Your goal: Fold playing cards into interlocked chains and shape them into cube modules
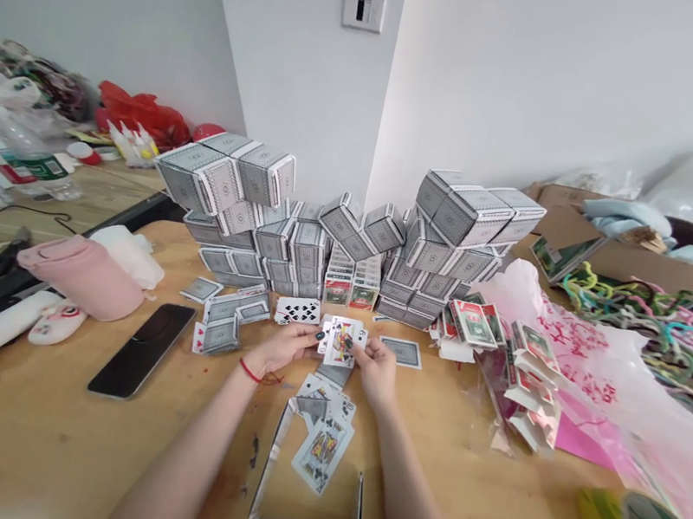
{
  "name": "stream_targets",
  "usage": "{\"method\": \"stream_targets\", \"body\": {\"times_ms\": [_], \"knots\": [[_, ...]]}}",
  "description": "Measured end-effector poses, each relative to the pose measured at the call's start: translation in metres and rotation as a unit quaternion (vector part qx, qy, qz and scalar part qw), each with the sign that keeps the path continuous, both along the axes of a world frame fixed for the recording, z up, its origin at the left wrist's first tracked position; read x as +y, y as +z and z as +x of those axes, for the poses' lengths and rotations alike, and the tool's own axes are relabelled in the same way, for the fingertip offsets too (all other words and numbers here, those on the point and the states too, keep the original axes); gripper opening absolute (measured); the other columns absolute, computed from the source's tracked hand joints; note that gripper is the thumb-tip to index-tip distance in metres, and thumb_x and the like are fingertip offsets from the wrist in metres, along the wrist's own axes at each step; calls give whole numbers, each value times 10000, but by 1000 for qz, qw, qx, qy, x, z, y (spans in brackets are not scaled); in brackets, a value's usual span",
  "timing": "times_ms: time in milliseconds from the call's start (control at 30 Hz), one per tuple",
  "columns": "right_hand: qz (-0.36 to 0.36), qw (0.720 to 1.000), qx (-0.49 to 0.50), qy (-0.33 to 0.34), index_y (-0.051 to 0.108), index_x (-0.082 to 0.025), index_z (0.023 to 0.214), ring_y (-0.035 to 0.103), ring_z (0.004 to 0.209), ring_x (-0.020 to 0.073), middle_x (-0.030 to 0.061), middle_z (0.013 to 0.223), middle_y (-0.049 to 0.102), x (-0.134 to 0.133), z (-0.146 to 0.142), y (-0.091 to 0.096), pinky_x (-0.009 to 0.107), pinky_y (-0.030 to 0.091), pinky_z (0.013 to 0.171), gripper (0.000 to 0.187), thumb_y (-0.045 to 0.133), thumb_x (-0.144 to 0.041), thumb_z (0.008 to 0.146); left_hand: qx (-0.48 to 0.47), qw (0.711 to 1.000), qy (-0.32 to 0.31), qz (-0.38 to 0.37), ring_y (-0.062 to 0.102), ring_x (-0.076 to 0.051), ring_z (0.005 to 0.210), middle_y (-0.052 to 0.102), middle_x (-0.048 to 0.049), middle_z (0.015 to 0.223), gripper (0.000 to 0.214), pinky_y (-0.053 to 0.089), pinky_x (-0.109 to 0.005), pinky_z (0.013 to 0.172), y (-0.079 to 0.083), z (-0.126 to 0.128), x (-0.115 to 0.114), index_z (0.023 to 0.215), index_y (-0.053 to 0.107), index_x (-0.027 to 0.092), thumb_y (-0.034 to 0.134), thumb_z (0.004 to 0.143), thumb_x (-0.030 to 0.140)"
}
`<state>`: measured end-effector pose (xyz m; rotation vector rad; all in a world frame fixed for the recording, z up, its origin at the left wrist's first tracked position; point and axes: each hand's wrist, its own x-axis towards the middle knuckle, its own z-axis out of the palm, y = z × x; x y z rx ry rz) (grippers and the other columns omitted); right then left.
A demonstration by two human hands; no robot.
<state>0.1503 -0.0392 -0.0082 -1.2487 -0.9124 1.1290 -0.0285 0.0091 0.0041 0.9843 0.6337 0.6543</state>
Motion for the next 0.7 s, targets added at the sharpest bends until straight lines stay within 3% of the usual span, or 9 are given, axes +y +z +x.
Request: {"method": "stream_targets", "body": {"times_ms": [700], "knots": [[8,1000,-1,-28,509,-166,567,427,468,88,-25,525,550,1,1,-11,229,329,483,314,735,-384,565,20,999,31,10,613,-177,806,684,-87,871,403,445,-323,813,0,11,-3,893,674,108,744,588,362]]}}
